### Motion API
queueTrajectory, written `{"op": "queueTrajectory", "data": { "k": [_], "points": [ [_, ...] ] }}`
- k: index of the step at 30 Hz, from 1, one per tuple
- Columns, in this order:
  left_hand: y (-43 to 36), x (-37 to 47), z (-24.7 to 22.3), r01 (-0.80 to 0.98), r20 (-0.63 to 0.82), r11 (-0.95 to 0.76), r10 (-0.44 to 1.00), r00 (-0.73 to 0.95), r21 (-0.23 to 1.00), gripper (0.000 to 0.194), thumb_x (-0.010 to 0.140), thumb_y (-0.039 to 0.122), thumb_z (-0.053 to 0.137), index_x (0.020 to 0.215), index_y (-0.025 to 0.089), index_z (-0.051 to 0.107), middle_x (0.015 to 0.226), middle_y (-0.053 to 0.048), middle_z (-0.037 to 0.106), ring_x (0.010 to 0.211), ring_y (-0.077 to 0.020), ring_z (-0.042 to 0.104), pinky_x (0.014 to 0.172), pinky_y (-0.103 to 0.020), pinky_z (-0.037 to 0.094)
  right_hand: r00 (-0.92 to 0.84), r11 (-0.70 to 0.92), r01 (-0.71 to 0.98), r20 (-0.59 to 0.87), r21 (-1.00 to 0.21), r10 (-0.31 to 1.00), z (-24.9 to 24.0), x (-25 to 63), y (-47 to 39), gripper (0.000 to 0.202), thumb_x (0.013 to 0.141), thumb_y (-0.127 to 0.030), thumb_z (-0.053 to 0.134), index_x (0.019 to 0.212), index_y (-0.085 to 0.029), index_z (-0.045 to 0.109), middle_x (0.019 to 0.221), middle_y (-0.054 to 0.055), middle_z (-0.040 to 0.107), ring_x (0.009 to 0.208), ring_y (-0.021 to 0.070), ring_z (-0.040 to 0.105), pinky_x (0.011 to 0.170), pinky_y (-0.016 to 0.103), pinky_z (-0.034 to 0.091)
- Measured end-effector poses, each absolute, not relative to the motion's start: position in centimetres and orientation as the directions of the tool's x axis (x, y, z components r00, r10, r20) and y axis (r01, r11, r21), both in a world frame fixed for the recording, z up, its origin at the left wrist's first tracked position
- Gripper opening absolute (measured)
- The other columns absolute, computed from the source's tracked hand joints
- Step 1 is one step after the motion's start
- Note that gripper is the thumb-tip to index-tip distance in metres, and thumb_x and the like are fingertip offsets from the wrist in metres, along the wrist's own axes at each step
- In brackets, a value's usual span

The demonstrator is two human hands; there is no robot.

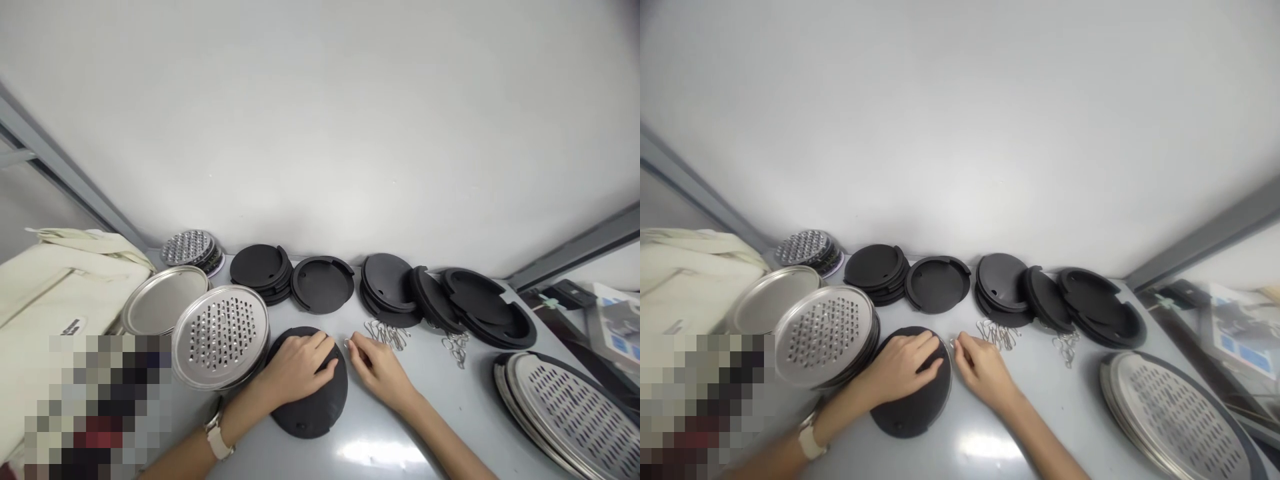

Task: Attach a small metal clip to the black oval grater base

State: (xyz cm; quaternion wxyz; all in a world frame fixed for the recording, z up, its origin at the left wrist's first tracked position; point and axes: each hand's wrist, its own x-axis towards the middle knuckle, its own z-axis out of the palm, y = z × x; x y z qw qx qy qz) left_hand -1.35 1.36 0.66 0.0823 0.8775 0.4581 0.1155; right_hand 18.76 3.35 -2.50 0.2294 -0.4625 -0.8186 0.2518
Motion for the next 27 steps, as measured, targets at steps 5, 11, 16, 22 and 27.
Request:
{"op": "queueTrajectory", "data": {
  "k": [5, 11, 16, 22, 27],
  "points": [
    [1.19, -1.59, 0.48, 0.712, 0.15, -0.661, 0.749, 0.646, 0.235, 0.013, 0.091, 0.029, 0.042, 0.088, 0.019, 0.05, 0.082, 0.0, 0.056, 0.069, -0.0142, 0.056, 0.058, -0.027, 0.038, -0.522, 0.47, 0.621, 0.116, -0.627, 0.845, -2.4, 18.13, 2.9, 0.025, 0.094, -0.026, 0.035, 0.07, -0.022, 0.031, 0.057, -0.005, 0.04, 0.052, 0.0114, 0.043, 0.053, 0.023, 0.029],
    [1.04, -1.49, 0.64, 0.699, 0.151, -0.678, 0.733, 0.663, 0.226, 0.011, 0.09, 0.028, 0.043, 0.088, 0.019, 0.05, 0.084, 0.0, 0.055, 0.071, -0.0143, 0.056, 0.058, -0.027, 0.038, -0.58, 0.499, 0.606, 0.085, -0.62, 0.81, -2.1, 17.94, 2.72, 0.023, 0.095, -0.024, 0.033, 0.071, -0.022, 0.03, 0.061, -0.004, 0.045, 0.056, 0.0124, 0.047, 0.055, 0.024, 0.031],
    [1.04, -1.34, 0.94, 0.742, 0.118, -0.61, 0.789, 0.604, 0.279, 0.012, 0.087, 0.03, 0.046, 0.088, 0.019, 0.048, 0.082, 0.0, 0.055, 0.069, -0.0156, 0.056, 0.058, -0.027, 0.04, -0.612, 0.519, 0.6, 0.068, -0.609, 0.788, -1.78, 18.21, 2.69, 0.024, 0.095, -0.022, 0.033, 0.071, -0.022, 0.029, 0.062, -0.004, 0.044, 0.056, 0.0124, 0.046, 0.055, 0.024, 0.03],
    [1.0, -1.35, 1.37, 0.738, 0.089, -0.618, 0.78, 0.62, 0.271, 0.028, 0.09, 0.032, 0.043, 0.117, 0.022, 0.045, 0.097, -0.002, 0.055, 0.074, -0.0163, 0.058, 0.061, -0.027, 0.043, -0.62, 0.523, 0.589, 0.07, -0.617, 0.781, -1.78, 18.33, 2.66, 0.021, 0.094, -0.021, 0.033, 0.073, -0.022, 0.032, 0.063, -0.003, 0.047, 0.058, 0.0125, 0.047, 0.056, 0.025, 0.031],
    [1.04, -1.43, 1.43, 0.734, 0.055, -0.632, 0.766, 0.641, 0.25, 0.026, 0.092, 0.032, 0.039, 0.114, 0.023, 0.048, 0.097, -0.003, 0.054, 0.071, -0.0148, 0.057, 0.061, -0.026, 0.043, -0.621, 0.524, 0.584, 0.074, -0.62, 0.78, -1.76, 18.29, 2.66, 0.022, 0.095, -0.021, 0.032, 0.073, -0.022, 0.033, 0.064, -0.003, 0.047, 0.058, 0.0126, 0.047, 0.057, 0.025, 0.032]
  ]
}}
